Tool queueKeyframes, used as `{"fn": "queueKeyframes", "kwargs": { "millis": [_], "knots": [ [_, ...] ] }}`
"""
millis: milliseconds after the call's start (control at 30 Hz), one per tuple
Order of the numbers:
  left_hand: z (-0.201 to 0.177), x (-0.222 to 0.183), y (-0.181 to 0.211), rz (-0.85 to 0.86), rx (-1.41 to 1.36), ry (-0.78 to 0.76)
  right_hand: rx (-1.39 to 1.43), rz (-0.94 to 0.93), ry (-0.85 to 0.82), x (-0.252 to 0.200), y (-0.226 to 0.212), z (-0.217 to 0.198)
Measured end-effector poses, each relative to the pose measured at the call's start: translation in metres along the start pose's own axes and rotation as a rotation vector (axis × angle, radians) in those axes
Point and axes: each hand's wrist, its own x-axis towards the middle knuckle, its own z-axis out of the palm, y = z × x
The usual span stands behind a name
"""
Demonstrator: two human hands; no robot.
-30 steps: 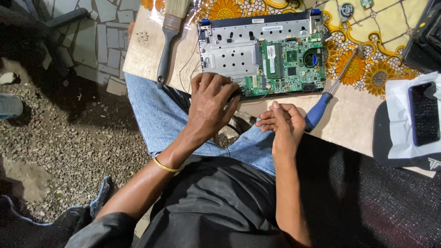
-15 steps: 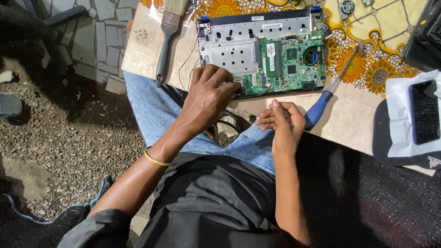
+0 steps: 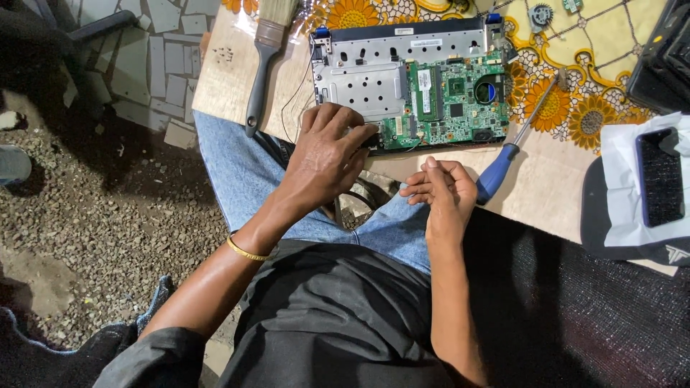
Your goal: Disconnecting and manipulating small ribbon cables and connectors on a laptop motherboard.
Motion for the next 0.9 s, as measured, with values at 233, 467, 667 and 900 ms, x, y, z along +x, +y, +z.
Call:
{"fn": "queueKeyframes", "kwargs": {
  "millis": [233, 467, 667, 900],
  "knots": [
    [0.001, -0.001, -0.003, 0.011, -0.021, 0.026, 0.000, -0.006, -0.010, -0.001, 0.002, -0.001],
    [-0.001, 0.000, 0.000, 0.004, -0.007, 0.029, -0.006, -0.010, -0.018, 0.000, 0.002, -0.002],
    [-0.003, 0.000, 0.001, -0.007, -0.047, 0.034, 0.005, -0.007, -0.027, 0.000, 0.004, -0.003],
    [-0.011, -0.004, 0.006, -0.047, -0.218, 0.167, 0.045, 0.050, -0.118, -0.031, -0.018, -0.006]
  ]
}}
